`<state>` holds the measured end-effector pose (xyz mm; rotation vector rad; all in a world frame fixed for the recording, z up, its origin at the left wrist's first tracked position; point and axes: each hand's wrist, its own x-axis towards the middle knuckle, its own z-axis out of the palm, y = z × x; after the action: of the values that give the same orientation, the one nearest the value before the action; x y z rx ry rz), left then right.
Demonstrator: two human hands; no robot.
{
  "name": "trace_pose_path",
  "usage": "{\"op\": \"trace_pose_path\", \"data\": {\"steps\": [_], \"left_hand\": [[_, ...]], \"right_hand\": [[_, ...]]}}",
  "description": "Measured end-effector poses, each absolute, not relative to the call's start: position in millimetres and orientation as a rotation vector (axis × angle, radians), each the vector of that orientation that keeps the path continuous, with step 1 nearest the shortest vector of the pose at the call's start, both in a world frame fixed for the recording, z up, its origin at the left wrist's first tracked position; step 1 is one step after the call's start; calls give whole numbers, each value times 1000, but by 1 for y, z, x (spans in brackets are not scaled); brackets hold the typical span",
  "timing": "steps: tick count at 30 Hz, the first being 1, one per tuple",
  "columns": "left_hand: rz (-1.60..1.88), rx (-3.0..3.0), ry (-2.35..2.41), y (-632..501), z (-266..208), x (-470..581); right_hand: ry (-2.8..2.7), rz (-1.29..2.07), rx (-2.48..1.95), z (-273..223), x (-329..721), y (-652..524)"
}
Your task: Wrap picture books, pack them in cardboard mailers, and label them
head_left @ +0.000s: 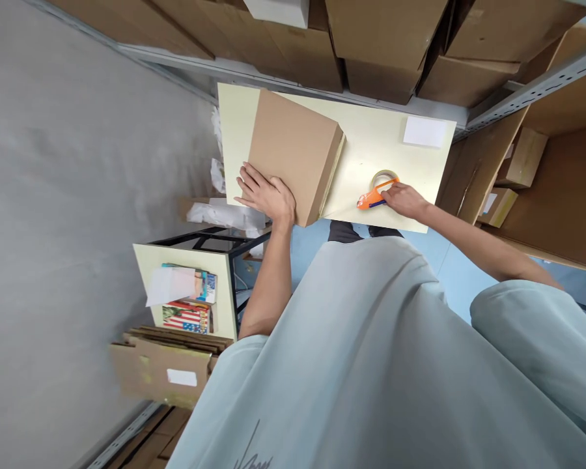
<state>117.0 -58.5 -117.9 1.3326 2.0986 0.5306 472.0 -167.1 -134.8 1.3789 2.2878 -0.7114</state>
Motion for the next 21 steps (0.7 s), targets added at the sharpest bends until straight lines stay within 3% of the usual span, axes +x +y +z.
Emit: {"op": "trace_pose_path", "data": {"steps": [3, 8, 15, 21], "left_hand": [[503, 1324, 2073, -58, -113, 121], [223, 1508, 2438, -57, -113, 129], [176, 1515, 2446, -56, -115, 129], [208, 1572, 2372, -49, -119, 114]], "right_hand": [[2236, -666, 1500, -134, 520, -142], [2190, -427, 1457, -140, 572, -70], [2250, -425, 1474, -169, 519, 22], [2255, -449, 1457, -171, 498, 30]]}}
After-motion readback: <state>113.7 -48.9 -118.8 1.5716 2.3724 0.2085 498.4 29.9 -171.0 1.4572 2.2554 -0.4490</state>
